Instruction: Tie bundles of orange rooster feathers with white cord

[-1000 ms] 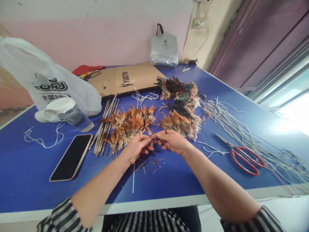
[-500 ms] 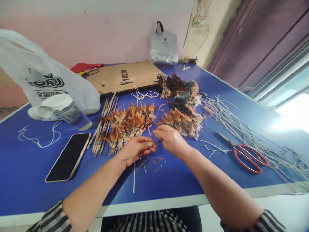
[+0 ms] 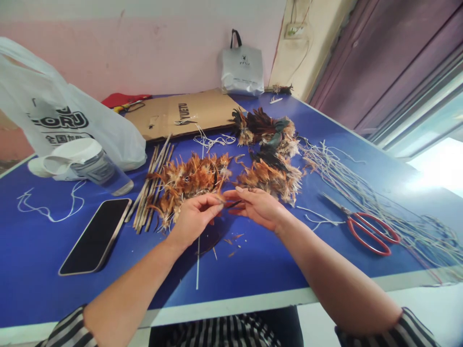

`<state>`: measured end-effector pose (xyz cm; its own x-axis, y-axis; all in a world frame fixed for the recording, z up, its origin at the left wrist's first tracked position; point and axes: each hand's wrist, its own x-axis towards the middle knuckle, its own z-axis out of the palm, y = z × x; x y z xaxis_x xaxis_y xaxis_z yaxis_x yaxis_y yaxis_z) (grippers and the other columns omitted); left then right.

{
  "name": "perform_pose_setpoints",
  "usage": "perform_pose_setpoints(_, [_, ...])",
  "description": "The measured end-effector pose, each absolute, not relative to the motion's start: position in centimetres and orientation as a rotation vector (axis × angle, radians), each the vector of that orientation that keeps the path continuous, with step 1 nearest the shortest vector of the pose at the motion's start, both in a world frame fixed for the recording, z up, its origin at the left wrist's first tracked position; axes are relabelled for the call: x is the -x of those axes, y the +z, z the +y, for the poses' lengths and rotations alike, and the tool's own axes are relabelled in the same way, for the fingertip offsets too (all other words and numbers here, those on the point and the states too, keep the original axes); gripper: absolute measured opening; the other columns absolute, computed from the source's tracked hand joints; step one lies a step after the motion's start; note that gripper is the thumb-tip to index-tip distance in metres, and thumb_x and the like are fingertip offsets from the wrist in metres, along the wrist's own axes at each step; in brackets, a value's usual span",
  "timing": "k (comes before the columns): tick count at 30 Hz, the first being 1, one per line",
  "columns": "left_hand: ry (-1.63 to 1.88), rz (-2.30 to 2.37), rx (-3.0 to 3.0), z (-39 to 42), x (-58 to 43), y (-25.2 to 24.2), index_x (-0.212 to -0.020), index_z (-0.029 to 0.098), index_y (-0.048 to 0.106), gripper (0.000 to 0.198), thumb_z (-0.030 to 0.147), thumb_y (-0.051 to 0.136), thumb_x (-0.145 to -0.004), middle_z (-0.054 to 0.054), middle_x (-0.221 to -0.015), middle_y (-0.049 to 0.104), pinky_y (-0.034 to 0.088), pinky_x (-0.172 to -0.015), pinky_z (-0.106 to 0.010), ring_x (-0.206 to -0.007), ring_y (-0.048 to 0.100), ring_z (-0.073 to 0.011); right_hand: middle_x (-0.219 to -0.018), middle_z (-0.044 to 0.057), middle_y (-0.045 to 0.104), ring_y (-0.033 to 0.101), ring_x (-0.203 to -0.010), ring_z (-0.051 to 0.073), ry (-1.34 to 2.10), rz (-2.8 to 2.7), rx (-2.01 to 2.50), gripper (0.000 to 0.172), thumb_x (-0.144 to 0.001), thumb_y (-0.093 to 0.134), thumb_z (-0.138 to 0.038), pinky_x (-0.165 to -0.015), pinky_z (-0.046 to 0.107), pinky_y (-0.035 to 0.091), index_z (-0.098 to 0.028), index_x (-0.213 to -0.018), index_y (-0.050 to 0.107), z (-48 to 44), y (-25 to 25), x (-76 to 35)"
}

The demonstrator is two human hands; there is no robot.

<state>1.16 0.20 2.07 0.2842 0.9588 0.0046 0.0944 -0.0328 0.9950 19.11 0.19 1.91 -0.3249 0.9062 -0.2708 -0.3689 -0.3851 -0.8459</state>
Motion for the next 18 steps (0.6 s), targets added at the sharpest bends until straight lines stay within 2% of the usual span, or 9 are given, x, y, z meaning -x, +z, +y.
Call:
perform_pose_setpoints(7, [0.734,0.956,-1.152,0.0,-1.6,1.7,-0.064,0.013,0.061,0.022,0.031,0.073,-0.063,0.000,-0.056,0.060,0.038,-0.045,-0.017,-0.050,0.052,-0.0077,-0.075,0.006,0.066,0.060,-0.071,0.014,1.800,-0.879,0.909,0.025,-0.074,0.065,-0.034,-0.072,0.032,0.047,-0.012,-0.083,0.068,0.0,1.3,-18.1])
perform_pose_setpoints(13, [0.652,0.811,-0.921,0.0,-1.6,0.9,-0.062,0.013,0.058,0.021,0.026,0.074,-0.063,0.002,-0.052,0.053,0.026,-0.039,-0.013,-0.044,0.043,-0.0029,-0.084,0.006,0.067,0.059,-0.071,0.012,1.811,-1.068,0.917,0.038,-0.074,0.063,-0.042,-0.069,0.025,0.046,-0.013,-0.100,0.066,-0.2,0.8,-17.7])
perform_pose_setpoints(18, [0.641,0.783,-0.904,-0.1,-1.7,0.6,-0.068,0.012,0.062,0.018,0.026,0.072,-0.066,0.001,-0.057,0.054,0.026,-0.040,-0.014,-0.048,0.044,-0.0033,-0.087,0.007,0.067,0.058,-0.066,0.011,1.712,-1.261,0.981,0.041,-0.083,0.051,-0.044,-0.063,0.024,0.046,-0.014,-0.108,0.063,-0.4,1.1,-17.5])
